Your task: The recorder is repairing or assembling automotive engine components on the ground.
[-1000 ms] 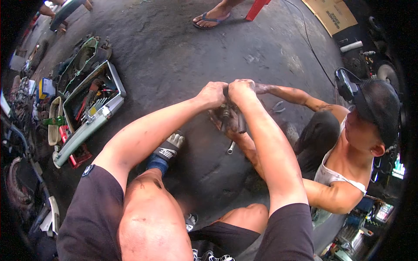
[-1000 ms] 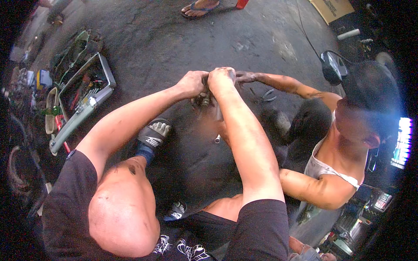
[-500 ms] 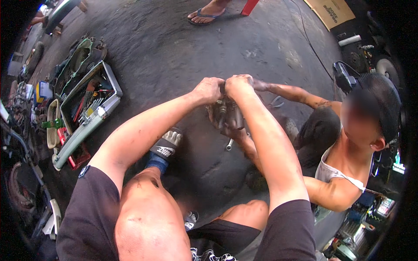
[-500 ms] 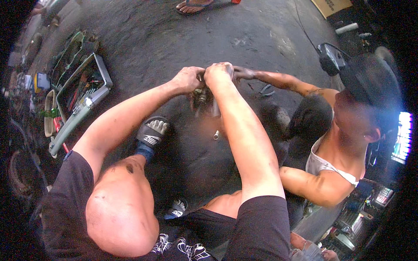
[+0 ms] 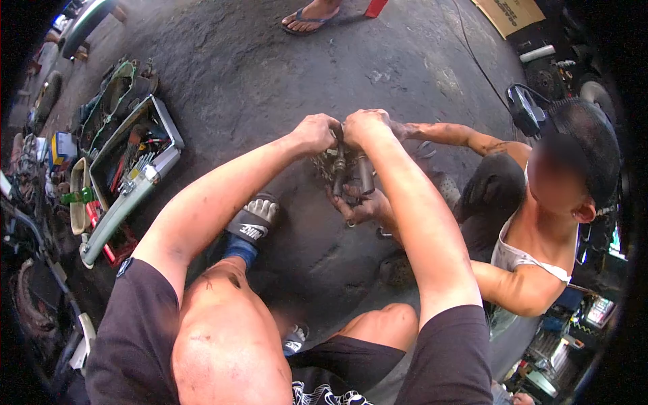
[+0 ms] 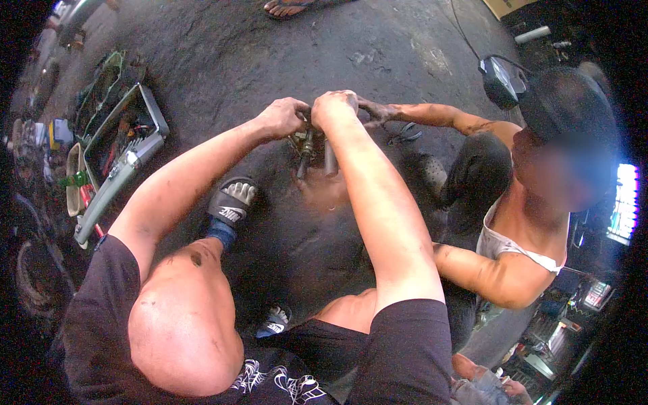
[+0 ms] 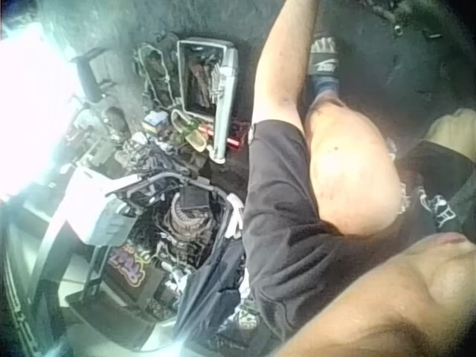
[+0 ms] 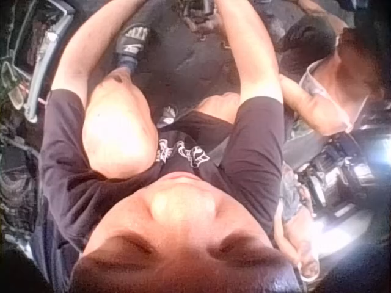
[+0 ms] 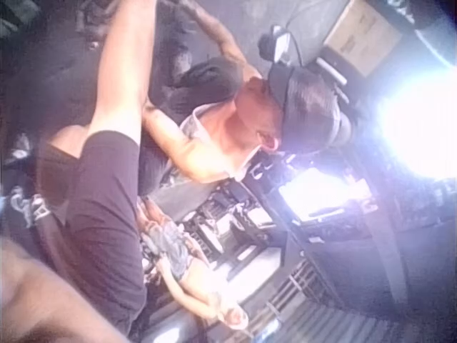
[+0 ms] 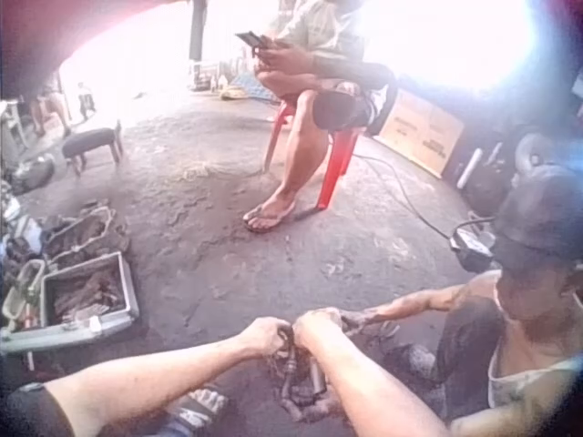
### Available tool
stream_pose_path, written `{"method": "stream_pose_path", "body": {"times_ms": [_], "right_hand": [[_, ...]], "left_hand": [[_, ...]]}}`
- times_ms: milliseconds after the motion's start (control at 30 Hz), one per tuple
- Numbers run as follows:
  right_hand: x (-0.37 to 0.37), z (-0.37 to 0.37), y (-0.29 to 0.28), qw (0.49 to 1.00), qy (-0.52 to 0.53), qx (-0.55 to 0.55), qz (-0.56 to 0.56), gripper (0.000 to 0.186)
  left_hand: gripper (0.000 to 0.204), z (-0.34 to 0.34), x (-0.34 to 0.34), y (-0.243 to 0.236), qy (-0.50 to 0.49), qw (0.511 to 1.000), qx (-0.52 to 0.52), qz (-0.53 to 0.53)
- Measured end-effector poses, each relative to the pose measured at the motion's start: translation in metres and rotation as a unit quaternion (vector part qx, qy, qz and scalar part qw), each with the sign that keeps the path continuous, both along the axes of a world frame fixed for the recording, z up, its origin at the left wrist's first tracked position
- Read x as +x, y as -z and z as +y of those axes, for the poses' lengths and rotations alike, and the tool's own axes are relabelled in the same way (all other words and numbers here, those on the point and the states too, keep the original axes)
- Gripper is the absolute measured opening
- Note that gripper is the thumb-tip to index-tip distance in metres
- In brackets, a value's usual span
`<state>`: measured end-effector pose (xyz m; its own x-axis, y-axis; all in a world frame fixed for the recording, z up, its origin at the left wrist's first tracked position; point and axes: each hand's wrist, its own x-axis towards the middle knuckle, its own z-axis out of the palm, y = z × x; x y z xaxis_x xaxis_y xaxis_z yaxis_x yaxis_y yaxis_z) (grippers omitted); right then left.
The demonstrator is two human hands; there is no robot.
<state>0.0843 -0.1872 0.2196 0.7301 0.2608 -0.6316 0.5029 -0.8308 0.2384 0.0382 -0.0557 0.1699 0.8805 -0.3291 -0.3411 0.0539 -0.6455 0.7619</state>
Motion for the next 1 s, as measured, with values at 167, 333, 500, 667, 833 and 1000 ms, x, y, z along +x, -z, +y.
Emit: {"method": "stream_pose_path", "body": {"times_ms": [167,333,500,667,833,1000], "right_hand": [[-0.003,0.003,-0.005,0.999,-0.040,0.014,-0.008,0.038],[-0.004,0.003,-0.005,1.000,-0.020,-0.002,-0.008,0.037],[-0.002,0.005,-0.007,0.998,-0.055,-0.030,-0.013,0.041],[-0.001,0.006,-0.014,0.999,-0.016,-0.031,0.028,0.042],[-0.003,0.009,-0.013,0.999,-0.038,-0.039,0.001,0.039],[0.000,0.008,-0.009,0.999,-0.019,-0.034,0.009,0.037]], "left_hand": [[0.054,0.003,-0.011,0.003,-0.086,0.996,-0.020,0.017],[0.046,0.001,-0.008,0.006,-0.077,0.996,-0.035,-0.033],[0.039,0.000,-0.003,0.004,-0.050,0.997,-0.046,0.035],[0.045,0.001,-0.013,0.003,-0.111,0.993,-0.026,0.026],[0.048,0.004,-0.006,0.001,-0.051,0.997,-0.052,0.029],[0.051,0.003,-0.010,0.003,-0.057,0.995,-0.074,0.044]]}}
